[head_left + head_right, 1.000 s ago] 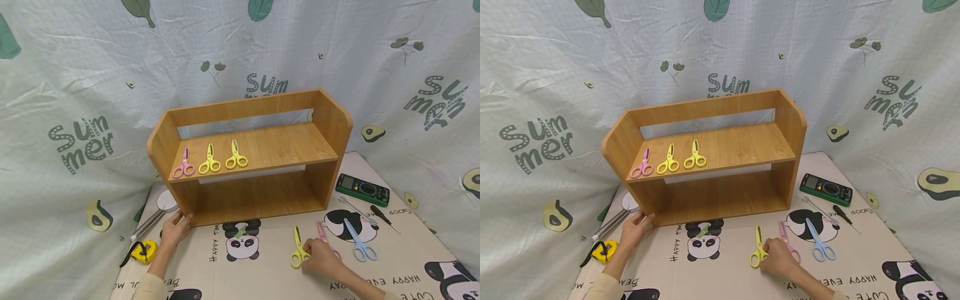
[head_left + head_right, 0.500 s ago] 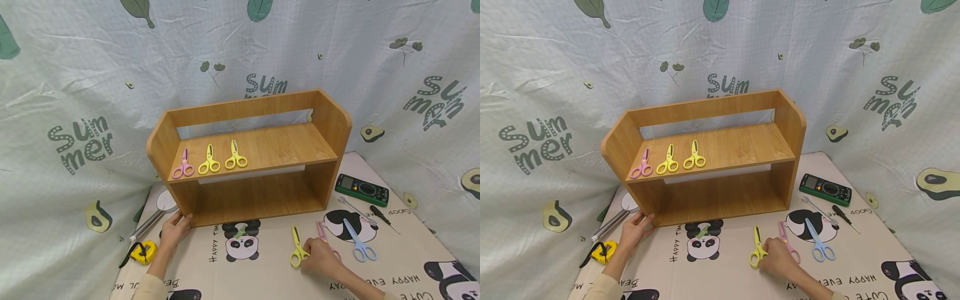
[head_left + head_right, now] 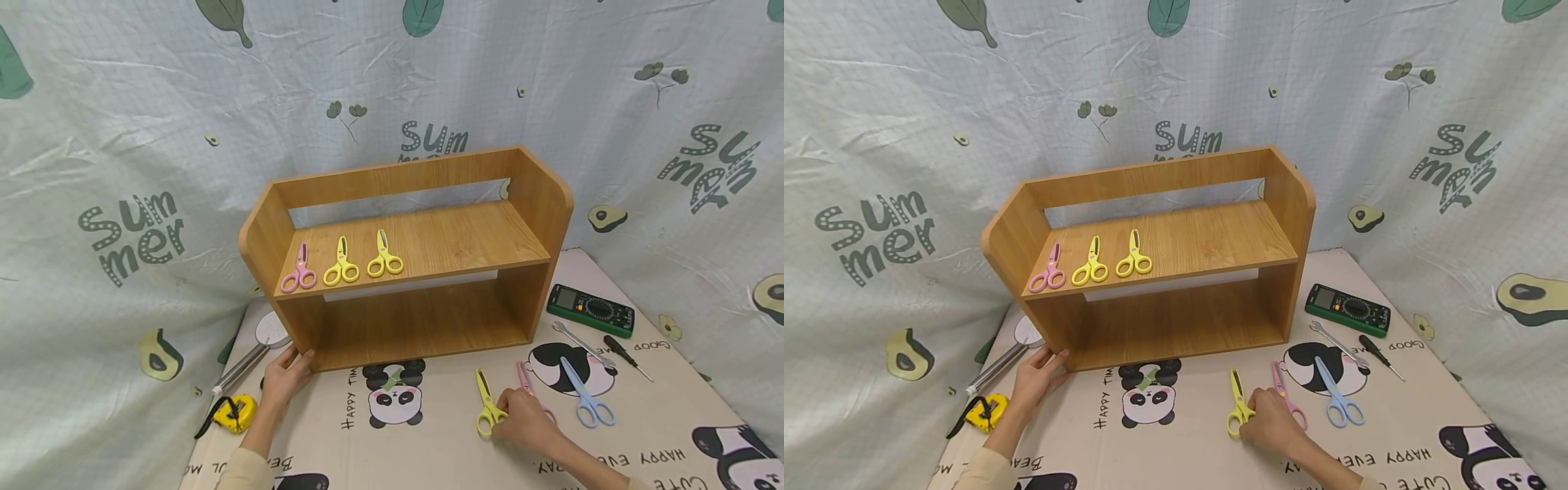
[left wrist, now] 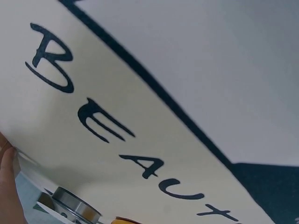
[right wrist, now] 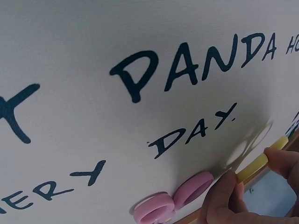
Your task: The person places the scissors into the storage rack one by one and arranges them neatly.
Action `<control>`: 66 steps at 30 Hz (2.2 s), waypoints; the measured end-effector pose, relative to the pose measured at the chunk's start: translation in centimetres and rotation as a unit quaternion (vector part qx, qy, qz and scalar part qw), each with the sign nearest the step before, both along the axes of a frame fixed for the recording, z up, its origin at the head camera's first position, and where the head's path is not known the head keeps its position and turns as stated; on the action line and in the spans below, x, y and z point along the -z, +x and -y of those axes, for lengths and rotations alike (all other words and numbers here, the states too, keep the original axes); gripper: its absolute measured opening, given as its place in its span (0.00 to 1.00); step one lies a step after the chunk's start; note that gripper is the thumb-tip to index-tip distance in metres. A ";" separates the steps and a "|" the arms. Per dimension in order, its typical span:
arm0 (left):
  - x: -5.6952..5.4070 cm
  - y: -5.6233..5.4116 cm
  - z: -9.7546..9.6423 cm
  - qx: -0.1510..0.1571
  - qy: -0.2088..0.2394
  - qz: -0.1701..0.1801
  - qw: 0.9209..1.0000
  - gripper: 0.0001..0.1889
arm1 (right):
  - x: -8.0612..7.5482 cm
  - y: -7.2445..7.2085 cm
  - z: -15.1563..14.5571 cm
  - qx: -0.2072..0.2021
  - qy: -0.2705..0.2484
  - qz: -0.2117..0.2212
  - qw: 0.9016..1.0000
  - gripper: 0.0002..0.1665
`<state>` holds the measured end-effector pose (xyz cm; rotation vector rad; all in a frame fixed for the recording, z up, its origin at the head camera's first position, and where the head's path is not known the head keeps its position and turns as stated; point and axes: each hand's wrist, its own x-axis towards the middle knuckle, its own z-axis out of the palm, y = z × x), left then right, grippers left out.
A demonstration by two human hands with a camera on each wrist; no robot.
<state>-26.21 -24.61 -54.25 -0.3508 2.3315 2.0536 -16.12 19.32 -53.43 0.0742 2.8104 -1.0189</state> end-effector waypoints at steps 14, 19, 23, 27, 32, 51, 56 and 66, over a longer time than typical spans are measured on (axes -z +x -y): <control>-0.2 0.1 0.0 0.001 0.001 0.004 1.000 0.35 | -0.4 0.1 0.0 0.002 -0.019 -0.028 0.999 0.18; -0.1 0.1 -0.1 -0.001 -0.001 0.005 1.000 0.35 | -1.1 0.1 0.0 0.010 -0.023 -0.015 1.000 0.19; -0.2 0.2 -0.1 0.001 -0.005 0.010 1.000 0.36 | -2.8 0.3 0.1 -0.001 -0.019 -0.027 0.999 0.18; -0.3 0.2 -0.1 0.003 -0.002 0.008 1.000 0.36 | -5.3 0.5 0.5 -0.019 -0.015 -0.047 0.999 0.17; -0.3 0.2 0.0 0.001 -0.007 0.015 1.000 0.37 | -8.9 0.8 1.0 -0.038 -0.023 -0.052 0.998 0.18; -0.4 0.2 -0.1 -0.002 0.007 0.000 1.000 0.39 | -19.8 -3.5 2.7 -0.116 -0.021 -0.156 0.981 0.16; -0.4 0.1 -0.2 -0.004 0.011 -0.007 1.000 0.38 | -22.2 -6.1 3.4 -0.136 -0.016 -0.143 0.980 0.16; -0.5 0.3 0.1 -0.002 0.001 0.005 1.000 0.38 | -25.0 -11.8 5.2 -0.148 0.007 -0.145 0.978 0.15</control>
